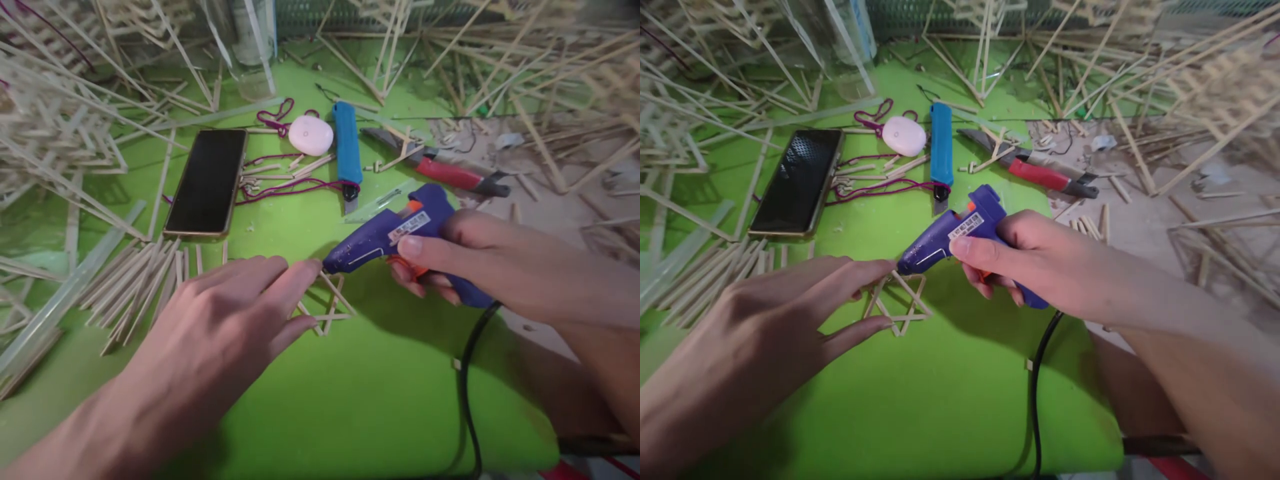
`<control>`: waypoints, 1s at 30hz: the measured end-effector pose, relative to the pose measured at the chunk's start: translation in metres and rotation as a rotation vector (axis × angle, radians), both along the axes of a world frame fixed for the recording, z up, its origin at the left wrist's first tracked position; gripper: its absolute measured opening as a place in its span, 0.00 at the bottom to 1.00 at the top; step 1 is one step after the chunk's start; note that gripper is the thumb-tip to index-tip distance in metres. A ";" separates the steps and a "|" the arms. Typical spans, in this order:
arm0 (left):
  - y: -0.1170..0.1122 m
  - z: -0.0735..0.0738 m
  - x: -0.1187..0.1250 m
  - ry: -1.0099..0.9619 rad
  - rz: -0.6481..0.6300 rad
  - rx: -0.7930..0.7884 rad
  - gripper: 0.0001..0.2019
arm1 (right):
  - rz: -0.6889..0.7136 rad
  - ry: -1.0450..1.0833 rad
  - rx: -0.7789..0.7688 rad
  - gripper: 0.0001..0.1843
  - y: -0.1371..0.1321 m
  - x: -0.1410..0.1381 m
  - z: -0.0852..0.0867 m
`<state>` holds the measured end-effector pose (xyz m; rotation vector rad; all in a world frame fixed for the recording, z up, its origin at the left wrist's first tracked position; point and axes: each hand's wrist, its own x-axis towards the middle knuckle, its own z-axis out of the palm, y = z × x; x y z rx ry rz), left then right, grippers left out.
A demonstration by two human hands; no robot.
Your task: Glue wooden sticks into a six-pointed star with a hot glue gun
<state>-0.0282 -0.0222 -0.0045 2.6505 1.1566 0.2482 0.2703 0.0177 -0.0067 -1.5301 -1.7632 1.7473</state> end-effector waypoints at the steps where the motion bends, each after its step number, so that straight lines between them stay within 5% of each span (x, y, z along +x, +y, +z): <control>1: 0.000 0.001 0.001 0.004 0.004 -0.001 0.16 | 0.001 -0.001 0.000 0.26 0.000 0.000 0.000; 9: 0.000 -0.003 0.000 0.046 -0.004 0.016 0.23 | 0.009 -0.031 -0.001 0.26 -0.003 -0.004 0.003; 30: 0.001 -0.004 0.001 0.033 -0.023 0.031 0.17 | 0.018 -0.053 0.027 0.26 -0.004 -0.004 0.000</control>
